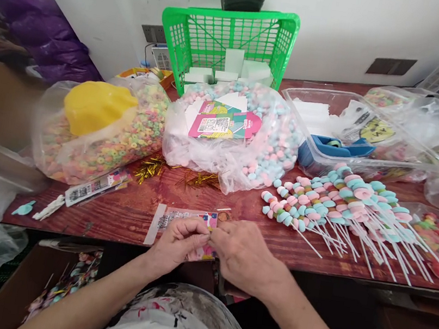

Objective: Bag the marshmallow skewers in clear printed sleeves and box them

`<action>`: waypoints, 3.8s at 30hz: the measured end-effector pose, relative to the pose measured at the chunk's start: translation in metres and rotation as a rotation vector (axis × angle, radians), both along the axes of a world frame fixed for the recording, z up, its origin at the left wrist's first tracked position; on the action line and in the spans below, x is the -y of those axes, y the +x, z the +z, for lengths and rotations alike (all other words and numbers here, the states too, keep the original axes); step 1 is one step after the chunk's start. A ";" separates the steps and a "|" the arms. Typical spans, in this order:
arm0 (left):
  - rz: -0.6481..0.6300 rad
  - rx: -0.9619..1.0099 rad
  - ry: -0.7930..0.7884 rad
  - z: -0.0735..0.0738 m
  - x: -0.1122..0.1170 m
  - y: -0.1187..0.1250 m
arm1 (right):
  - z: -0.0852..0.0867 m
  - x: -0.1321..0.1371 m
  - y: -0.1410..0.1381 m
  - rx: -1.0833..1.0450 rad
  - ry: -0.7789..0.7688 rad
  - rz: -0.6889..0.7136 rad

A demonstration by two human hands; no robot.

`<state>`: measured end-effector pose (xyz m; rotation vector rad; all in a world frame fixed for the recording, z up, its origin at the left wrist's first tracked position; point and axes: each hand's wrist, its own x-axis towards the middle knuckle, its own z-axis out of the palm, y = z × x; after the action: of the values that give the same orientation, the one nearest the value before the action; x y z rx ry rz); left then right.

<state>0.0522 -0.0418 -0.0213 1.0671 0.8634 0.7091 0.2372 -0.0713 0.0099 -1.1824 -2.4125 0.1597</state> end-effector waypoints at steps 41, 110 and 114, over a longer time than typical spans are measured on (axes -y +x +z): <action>0.063 -0.023 0.427 -0.001 0.009 -0.009 | -0.045 0.001 -0.070 -1.051 0.154 -0.268; 0.402 0.260 -0.281 -0.010 -0.027 -0.104 | -0.047 -0.146 -0.071 -0.561 -0.158 -0.228; 0.402 0.357 -0.295 -0.010 -0.030 -0.095 | -0.051 -0.145 -0.067 -0.751 -0.244 -0.302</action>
<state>-0.0427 -0.0120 -0.0308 0.4844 0.8449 1.0352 0.1706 0.0739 -0.0415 -1.2787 -1.5758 0.6818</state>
